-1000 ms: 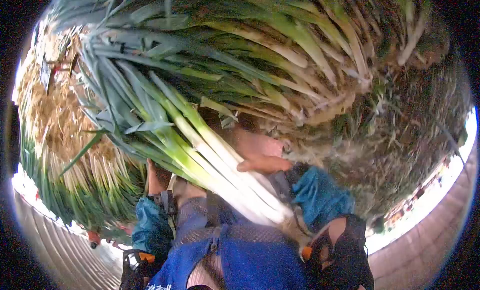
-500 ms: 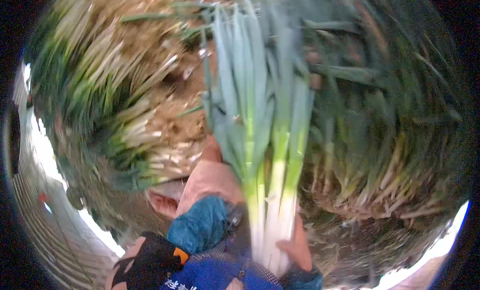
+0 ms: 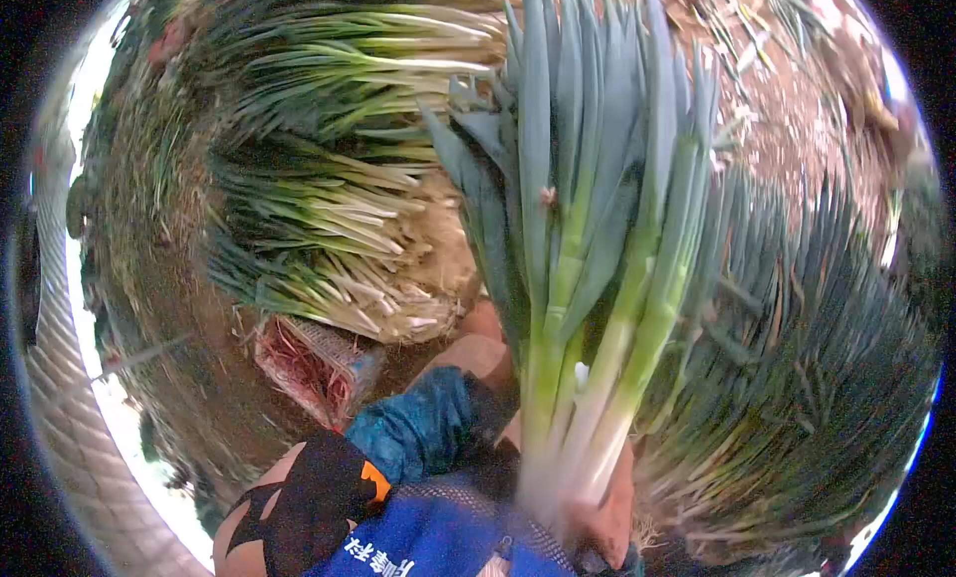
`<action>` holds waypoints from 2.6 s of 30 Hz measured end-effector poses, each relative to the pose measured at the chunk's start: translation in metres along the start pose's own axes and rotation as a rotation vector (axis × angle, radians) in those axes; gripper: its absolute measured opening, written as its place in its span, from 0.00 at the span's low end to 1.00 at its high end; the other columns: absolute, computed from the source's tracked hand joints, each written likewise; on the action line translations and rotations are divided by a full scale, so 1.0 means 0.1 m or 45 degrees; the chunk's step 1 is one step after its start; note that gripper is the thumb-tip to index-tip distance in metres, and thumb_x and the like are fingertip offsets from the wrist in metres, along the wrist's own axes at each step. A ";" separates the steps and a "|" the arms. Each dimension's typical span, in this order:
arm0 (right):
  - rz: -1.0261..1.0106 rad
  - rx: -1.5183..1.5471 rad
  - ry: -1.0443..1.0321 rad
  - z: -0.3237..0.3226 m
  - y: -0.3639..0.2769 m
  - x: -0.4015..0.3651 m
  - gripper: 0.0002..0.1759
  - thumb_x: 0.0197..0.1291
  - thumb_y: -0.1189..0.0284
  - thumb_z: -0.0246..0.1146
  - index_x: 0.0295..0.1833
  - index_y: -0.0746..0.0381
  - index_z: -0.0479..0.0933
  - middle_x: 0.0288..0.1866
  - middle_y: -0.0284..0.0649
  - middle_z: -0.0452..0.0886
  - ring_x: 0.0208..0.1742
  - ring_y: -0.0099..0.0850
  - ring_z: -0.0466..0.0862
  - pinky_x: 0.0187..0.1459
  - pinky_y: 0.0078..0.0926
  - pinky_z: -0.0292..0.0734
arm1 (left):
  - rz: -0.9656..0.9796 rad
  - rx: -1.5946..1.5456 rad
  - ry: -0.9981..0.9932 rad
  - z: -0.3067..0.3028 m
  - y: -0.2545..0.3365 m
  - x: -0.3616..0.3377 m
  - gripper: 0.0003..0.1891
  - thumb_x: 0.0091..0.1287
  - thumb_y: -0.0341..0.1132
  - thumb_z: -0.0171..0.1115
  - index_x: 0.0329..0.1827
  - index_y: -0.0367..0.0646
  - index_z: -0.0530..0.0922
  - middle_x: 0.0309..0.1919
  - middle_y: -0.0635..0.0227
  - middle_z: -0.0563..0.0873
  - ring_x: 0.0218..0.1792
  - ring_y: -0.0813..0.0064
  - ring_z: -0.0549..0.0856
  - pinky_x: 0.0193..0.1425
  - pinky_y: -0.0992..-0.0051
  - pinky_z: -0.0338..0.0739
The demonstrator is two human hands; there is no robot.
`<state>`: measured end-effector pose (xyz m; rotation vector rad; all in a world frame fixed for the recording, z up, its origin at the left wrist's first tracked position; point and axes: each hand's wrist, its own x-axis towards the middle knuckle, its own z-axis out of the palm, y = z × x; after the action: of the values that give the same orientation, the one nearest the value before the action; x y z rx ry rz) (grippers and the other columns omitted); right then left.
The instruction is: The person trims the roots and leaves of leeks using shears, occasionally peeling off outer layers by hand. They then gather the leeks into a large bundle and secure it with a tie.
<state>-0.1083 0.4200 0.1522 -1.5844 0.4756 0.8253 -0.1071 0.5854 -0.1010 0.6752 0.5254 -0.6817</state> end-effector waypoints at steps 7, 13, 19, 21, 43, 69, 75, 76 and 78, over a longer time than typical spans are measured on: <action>-0.528 -0.584 -0.286 0.77 -1.05 0.18 0.50 0.47 0.48 0.63 0.69 0.65 0.53 0.65 0.50 0.65 0.64 0.42 0.68 0.63 0.35 0.62 | 0.408 0.209 0.147 -0.57 1.64 -0.53 0.27 0.64 0.56 0.53 0.59 0.49 0.66 0.51 0.65 0.74 0.53 0.59 0.73 0.52 0.54 0.67; -1.041 -0.611 -0.937 2.33 -1.74 1.39 0.43 0.56 0.50 0.58 0.70 0.64 0.53 0.67 0.52 0.63 0.67 0.44 0.64 0.66 0.38 0.59 | 0.774 0.426 0.703 -2.37 3.28 -1.48 0.26 0.63 0.57 0.54 0.57 0.49 0.67 0.48 0.65 0.75 0.51 0.59 0.75 0.49 0.53 0.69; -0.694 -1.063 -0.632 1.92 -1.25 3.17 0.28 0.60 0.57 0.58 0.60 0.64 0.69 0.57 0.49 0.75 0.56 0.36 0.76 0.55 0.30 0.70 | 0.489 0.220 1.215 -4.68 2.91 -2.95 0.26 0.63 0.57 0.54 0.56 0.50 0.67 0.45 0.64 0.76 0.49 0.58 0.76 0.46 0.53 0.71; -0.726 -1.049 -0.317 1.17 -0.94 3.18 0.25 0.61 0.62 0.58 0.59 0.65 0.69 0.54 0.47 0.77 0.54 0.34 0.77 0.53 0.29 0.71 | 0.289 0.071 1.317 -5.13 2.28 -3.40 0.26 0.62 0.57 0.55 0.56 0.50 0.67 0.44 0.64 0.77 0.48 0.58 0.77 0.45 0.53 0.72; 0.898 0.017 0.427 0.50 2.94 -0.28 0.25 0.57 0.58 0.59 0.55 0.63 0.74 0.48 0.50 0.79 0.45 0.40 0.81 0.47 0.34 0.75 | -0.309 0.900 0.917 -3.88 3.88 -1.07 0.31 0.66 0.52 0.54 0.67 0.44 0.61 0.54 0.57 0.77 0.46 0.63 0.81 0.46 0.63 0.77; 1.165 -0.222 0.699 1.19 3.64 -2.35 0.17 0.49 0.62 0.62 0.40 0.64 0.80 0.34 0.49 0.82 0.38 0.45 0.82 0.40 0.38 0.75 | -0.164 1.406 0.286 -1.70 3.67 0.54 0.22 0.67 0.44 0.52 0.59 0.41 0.68 0.39 0.64 0.79 0.30 0.73 0.80 0.28 0.74 0.74; 0.774 -0.149 0.953 0.45 4.06 -1.64 0.21 0.51 0.59 0.63 0.43 0.66 0.76 0.30 0.42 0.80 0.29 0.32 0.81 0.31 0.30 0.76 | 0.165 1.101 0.050 -1.78 4.37 -0.08 0.06 0.67 0.34 0.49 0.38 0.43 0.73 0.27 0.68 0.76 0.22 0.74 0.74 0.22 0.73 0.69; 0.665 -0.165 0.984 0.39 3.82 -1.37 0.21 0.52 0.59 0.63 0.43 0.66 0.76 0.31 0.42 0.80 0.28 0.31 0.80 0.32 0.28 0.76 | 0.131 1.043 0.051 -1.77 4.34 -0.14 0.06 0.67 0.34 0.49 0.39 0.43 0.73 0.27 0.68 0.76 0.23 0.74 0.75 0.22 0.73 0.69; 0.368 -0.029 0.949 0.24 3.32 -0.89 0.22 0.54 0.60 0.61 0.47 0.66 0.75 0.30 0.41 0.80 0.29 0.28 0.80 0.34 0.27 0.76 | -0.026 1.154 0.120 -1.44 3.70 -0.07 0.06 0.67 0.34 0.49 0.39 0.43 0.72 0.27 0.67 0.76 0.23 0.73 0.75 0.23 0.73 0.70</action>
<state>-0.4091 0.3673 -0.0079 -1.8458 1.2513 0.4184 0.1210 0.9066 -0.0503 1.5555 0.2872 -0.9091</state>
